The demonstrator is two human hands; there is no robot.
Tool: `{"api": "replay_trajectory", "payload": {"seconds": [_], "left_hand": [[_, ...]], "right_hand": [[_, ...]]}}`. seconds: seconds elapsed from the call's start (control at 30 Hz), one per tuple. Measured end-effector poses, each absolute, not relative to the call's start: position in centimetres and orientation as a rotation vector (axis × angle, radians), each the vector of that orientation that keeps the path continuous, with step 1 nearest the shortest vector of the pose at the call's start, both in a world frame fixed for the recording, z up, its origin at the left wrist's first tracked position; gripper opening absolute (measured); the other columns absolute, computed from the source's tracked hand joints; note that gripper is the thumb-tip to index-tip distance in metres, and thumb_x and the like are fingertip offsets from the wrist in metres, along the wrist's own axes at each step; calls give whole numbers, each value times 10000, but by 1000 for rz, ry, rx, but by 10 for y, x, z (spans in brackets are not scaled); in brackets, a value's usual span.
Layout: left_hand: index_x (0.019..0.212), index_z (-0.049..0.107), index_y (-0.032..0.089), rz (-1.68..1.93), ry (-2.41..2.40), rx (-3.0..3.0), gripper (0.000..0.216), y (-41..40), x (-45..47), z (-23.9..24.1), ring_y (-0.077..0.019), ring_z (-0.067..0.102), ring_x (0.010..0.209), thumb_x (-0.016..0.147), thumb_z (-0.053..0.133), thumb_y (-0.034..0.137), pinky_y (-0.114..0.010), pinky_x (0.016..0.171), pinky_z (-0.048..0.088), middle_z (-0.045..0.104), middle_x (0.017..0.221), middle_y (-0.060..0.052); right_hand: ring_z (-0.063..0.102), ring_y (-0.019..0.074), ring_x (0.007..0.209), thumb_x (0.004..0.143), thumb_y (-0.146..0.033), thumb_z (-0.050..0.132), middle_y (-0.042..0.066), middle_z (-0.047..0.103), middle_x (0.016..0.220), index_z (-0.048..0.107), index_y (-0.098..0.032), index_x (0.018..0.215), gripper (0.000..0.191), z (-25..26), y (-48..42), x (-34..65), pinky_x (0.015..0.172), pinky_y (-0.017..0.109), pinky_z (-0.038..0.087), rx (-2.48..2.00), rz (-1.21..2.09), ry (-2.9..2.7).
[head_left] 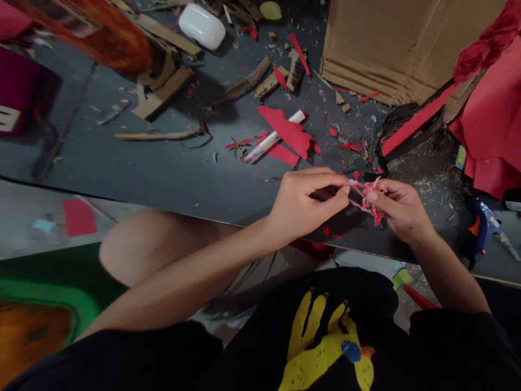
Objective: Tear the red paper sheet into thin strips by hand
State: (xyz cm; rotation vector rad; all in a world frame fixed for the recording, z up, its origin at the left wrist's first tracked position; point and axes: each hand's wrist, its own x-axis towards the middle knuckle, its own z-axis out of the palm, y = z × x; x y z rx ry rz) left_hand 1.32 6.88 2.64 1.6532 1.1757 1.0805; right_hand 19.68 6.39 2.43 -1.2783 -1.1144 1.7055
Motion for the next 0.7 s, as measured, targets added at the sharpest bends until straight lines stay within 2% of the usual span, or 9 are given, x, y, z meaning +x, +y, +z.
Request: {"api": "replay_trajectory", "payload": {"seconds": [0.1,0.23,0.37,0.5,0.6,0.7], "left_hand": [[721,671,178,1035,1161,1575,172,69,13,28,-89,572,573,819,541,231,-171,478,431,663,679,-10],[649,622,172,1019,1095,1519,265,70,12,27,-92,552,561,858,496,275,-194,515,424,619,615,-5],[688,636,164,1009,1026,1379,218,72,14,26,-75,541,537,814,626,341,-164,474,414,642,629,0],[715,661,163,962,972,1282,190,73,14,25,-78,580,554,783,692,338,-160,504,458,679,658,-7],[719,679,165,967,992,1258,187,75,12,22,-75,564,529,765,718,342,-166,506,462,662,624,2],[719,678,162,987,1031,1251,188,78,13,14,-73,548,514,752,729,340,-172,504,457,648,605,7]], "right_hand": [[493,57,489,672,-479,790,-53,591,572,649,-184,647,328,25,64,197,439,171,413,-1267,1722,-1112],[494,57,506,681,-478,784,-53,593,583,631,-181,641,336,23,64,198,478,182,429,-1262,1681,-1150],[544,57,544,701,-453,776,-49,630,616,654,-188,669,293,23,64,197,537,181,465,-1214,1643,-1214],[589,71,594,756,-412,740,-34,666,663,673,-193,709,234,22,62,193,592,198,499,-1186,1548,-1373],[633,99,683,791,-394,714,-11,695,783,684,-214,861,196,26,57,197,645,234,533,-1196,1339,-1474],[643,131,824,892,-376,599,25,674,954,638,-242,1048,209,38,50,207,740,290,552,-1243,880,-1647]]}}
